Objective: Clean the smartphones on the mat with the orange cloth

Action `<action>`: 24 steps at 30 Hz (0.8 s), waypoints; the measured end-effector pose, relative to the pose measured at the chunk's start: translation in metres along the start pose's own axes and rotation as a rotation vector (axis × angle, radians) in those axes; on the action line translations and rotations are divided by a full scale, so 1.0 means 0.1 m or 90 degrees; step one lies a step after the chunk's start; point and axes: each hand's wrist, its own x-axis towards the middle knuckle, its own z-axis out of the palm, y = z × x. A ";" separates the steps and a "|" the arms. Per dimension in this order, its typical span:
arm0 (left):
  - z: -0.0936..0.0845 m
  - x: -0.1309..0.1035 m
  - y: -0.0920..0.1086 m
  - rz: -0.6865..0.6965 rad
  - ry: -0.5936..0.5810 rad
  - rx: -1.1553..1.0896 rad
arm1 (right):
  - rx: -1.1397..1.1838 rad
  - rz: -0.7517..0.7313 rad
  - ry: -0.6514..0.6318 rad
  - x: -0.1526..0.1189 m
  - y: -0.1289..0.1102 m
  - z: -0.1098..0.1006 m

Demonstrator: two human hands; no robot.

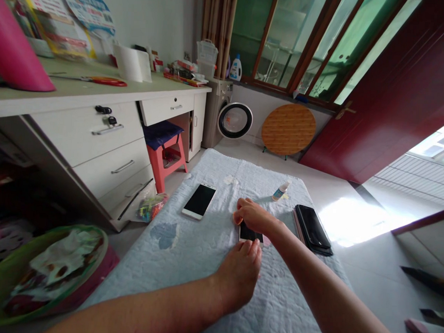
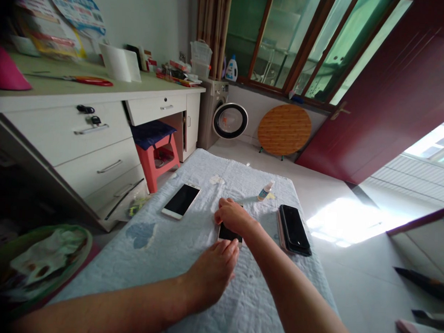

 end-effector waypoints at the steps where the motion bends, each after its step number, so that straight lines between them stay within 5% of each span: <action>1: -0.01 0.00 0.01 -0.005 0.000 0.001 | -0.003 0.013 0.005 0.03 0.04 -0.01; 16: -0.06 -0.03 0.05 -0.003 0.021 0.008 | 0.022 0.165 0.155 0.32 0.68 0.07; 24: -0.16 -0.03 0.01 0.033 0.034 0.049 | 0.146 0.176 0.265 0.04 0.55 0.16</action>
